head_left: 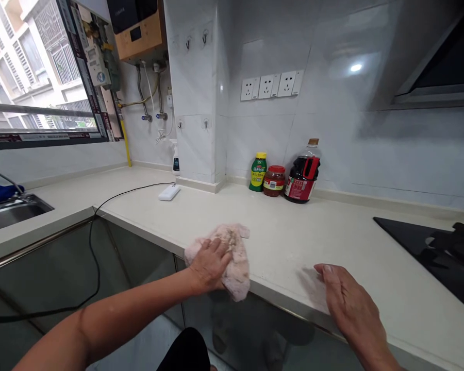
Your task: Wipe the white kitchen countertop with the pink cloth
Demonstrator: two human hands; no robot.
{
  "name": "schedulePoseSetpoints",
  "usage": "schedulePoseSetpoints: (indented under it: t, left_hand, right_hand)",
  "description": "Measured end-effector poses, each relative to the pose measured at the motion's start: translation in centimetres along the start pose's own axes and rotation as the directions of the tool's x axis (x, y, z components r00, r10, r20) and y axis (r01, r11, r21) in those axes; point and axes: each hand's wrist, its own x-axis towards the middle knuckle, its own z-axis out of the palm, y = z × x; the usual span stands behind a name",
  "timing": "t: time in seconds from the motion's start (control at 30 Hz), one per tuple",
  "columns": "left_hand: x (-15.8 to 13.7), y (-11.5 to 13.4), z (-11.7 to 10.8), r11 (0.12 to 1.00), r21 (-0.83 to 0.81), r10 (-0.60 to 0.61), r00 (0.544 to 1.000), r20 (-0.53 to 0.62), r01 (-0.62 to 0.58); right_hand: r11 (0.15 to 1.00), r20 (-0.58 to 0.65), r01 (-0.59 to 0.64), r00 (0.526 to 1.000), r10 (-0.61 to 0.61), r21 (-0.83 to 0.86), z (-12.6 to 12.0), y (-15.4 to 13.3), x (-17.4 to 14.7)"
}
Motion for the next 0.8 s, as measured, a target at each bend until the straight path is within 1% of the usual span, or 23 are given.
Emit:
schedulePoseSetpoints:
  t: [0.07, 0.13, 0.23, 0.3, 0.37, 0.4, 0.43, 0.47, 0.5, 0.53, 0.6, 0.63, 0.67, 0.73, 0.77, 0.8]
  left_hand:
    - [1.5, 2.5, -0.5, 0.999, 0.004, 0.054, 0.998, -0.015, -0.054]
    - [3.1, 5.4, -0.9, 0.993, 0.0, 0.121, 0.991, -0.06, -0.121]
    - [5.8, 10.0, -0.8, 0.974, -0.022, 0.219, 0.958, -0.187, -0.227]
    - [7.3, 12.8, -0.5, 0.963, -0.028, 0.249, 0.924, -0.289, -0.268]
    - [8.5, 14.7, 0.0, 0.961, -0.031, 0.245, 0.898, -0.366, -0.275]
    - [8.9, 15.4, 0.2, 0.962, -0.038, 0.236, 0.891, -0.388, -0.271]
    - [9.1, 15.8, 0.4, 0.962, -0.05, 0.227, 0.889, -0.397, -0.268]
    - [9.3, 16.0, 0.5, 0.962, -0.066, 0.22, 0.892, -0.395, -0.266]
    - [9.3, 16.0, 0.6, 0.96, -0.087, 0.216, 0.899, -0.38, -0.267]
    - [9.3, 15.8, 0.5, 0.958, -0.11, 0.213, 0.911, -0.352, -0.266]
    - [8.9, 14.8, 0.2, 0.947, -0.159, 0.229, 0.933, -0.279, -0.28]
    - [8.5, 14.0, -0.1, 0.928, -0.194, 0.267, 0.93, -0.253, -0.319]
    - [8.0, 12.9, -0.4, 0.896, -0.245, 0.312, 0.917, -0.25, -0.371]
    - [6.8, 9.8, -1.0, 0.791, -0.398, 0.359, 0.879, -0.313, -0.465]
    - [6.1, 7.9, -1.2, 0.733, -0.483, 0.333, 0.872, -0.359, -0.479]
    - [5.4, 5.8, -1.4, 0.695, -0.557, 0.264, 0.883, -0.389, -0.454]
  right_hand:
    - [1.0, -0.003, 0.001, 1.0, -0.001, -0.016, 0.1, 0.1, 0.0]
    - [1.0, 0.001, 0.008, 1.0, -0.008, -0.024, 0.2, 0.3, 0.0]
    - [0.998, 0.011, 0.048, 0.999, -0.047, -0.03, 0.2, 0.9, 0.4]
    - [0.995, 0.01, 0.089, 0.996, -0.089, -0.046, 0.1, 1.3, 0.7]
    - [0.987, -0.044, 0.155, 0.987, -0.157, -0.046, 0.0, 1.5, 0.6]
    - [0.978, -0.103, 0.201, 0.973, -0.205, -0.052, 0.0, 1.5, 0.2]
    - [0.965, -0.17, 0.254, 0.95, -0.262, -0.067, 0.1, 1.4, -0.4]
    - [0.947, -0.224, 0.309, 0.92, -0.32, -0.087, 0.2, 1.3, -1.1]
    - [0.928, -0.248, 0.355, 0.894, -0.372, -0.109, 0.5, 1.1, -2.1]
    - [0.912, -0.242, 0.389, 0.879, -0.41, -0.131, 0.8, 1.1, -3.1]
    - [0.889, -0.147, 0.426, 0.881, -0.45, -0.168, 1.8, 1.1, -5.1]
    - [0.873, -0.091, 0.446, 0.878, -0.47, -0.199, 2.3, 1.3, -5.8]
    - [0.847, -0.042, 0.472, 0.868, -0.496, -0.243, 2.8, 1.5, -6.4]
    - [0.758, 0.028, 0.542, 0.819, -0.573, -0.361, 3.6, 2.0, -6.9]
    - [0.701, 0.053, 0.568, 0.791, -0.609, -0.431, 3.9, 2.2, -6.8]
    - [0.645, 0.073, 0.573, 0.773, -0.63, -0.505, 4.2, 2.1, -6.6]
